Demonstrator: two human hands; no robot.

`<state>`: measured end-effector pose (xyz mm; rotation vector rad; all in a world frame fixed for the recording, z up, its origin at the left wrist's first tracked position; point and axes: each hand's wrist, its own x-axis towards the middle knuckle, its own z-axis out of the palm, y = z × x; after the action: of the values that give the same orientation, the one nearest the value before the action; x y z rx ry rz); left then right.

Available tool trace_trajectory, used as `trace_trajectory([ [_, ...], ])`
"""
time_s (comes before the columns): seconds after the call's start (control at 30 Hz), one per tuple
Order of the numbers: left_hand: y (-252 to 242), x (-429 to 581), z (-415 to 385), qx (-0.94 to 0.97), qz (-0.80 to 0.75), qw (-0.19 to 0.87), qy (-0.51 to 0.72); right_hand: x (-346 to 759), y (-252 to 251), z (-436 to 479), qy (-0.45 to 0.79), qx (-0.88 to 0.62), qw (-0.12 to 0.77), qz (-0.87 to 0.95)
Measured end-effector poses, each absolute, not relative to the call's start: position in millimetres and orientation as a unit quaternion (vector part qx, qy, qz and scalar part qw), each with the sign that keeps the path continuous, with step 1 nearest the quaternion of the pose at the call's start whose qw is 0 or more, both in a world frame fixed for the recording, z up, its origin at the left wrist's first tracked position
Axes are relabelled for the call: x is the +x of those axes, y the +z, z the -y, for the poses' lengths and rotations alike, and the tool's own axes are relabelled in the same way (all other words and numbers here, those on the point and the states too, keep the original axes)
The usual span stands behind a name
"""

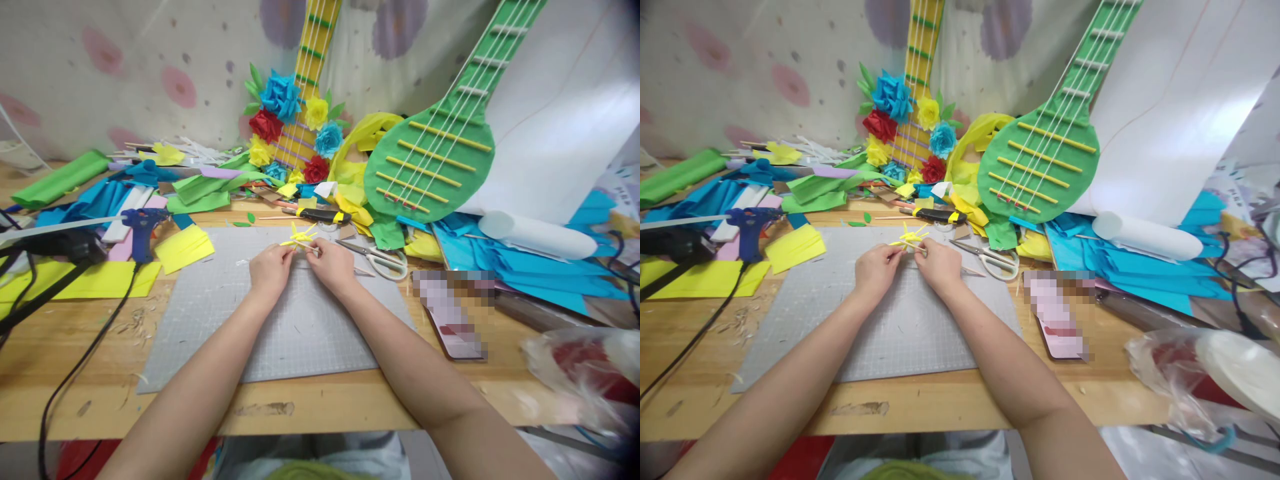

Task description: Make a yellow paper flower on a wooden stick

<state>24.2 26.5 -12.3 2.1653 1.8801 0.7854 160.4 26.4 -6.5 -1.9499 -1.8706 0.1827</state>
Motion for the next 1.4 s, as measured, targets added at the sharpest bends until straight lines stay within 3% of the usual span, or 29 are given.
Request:
trace_trajectory([
  [0.73,-14.0,9.8,-25.1,0.778,-0.503,0.229,0.301,173.7,-0.6,-26.0,0.073,-0.627,0.219,0.744],
  [0.93,-13.2,13.8,-25.3,0.794,-0.508,0.196,0.271,175.4,-0.5,-26.2,0.1,-0.616,0.235,0.745],
  [1.23,-12.4,17.2,-24.6,0.791,-0.501,0.185,0.296,187.2,6.5,-25.1,0.076,-0.571,0.338,0.745],
  [1.4,-8.1,7.6,-25.2,0.789,-0.496,0.197,0.304,189.8,7.2,-27.8,0.064,-0.563,0.323,0.758],
])
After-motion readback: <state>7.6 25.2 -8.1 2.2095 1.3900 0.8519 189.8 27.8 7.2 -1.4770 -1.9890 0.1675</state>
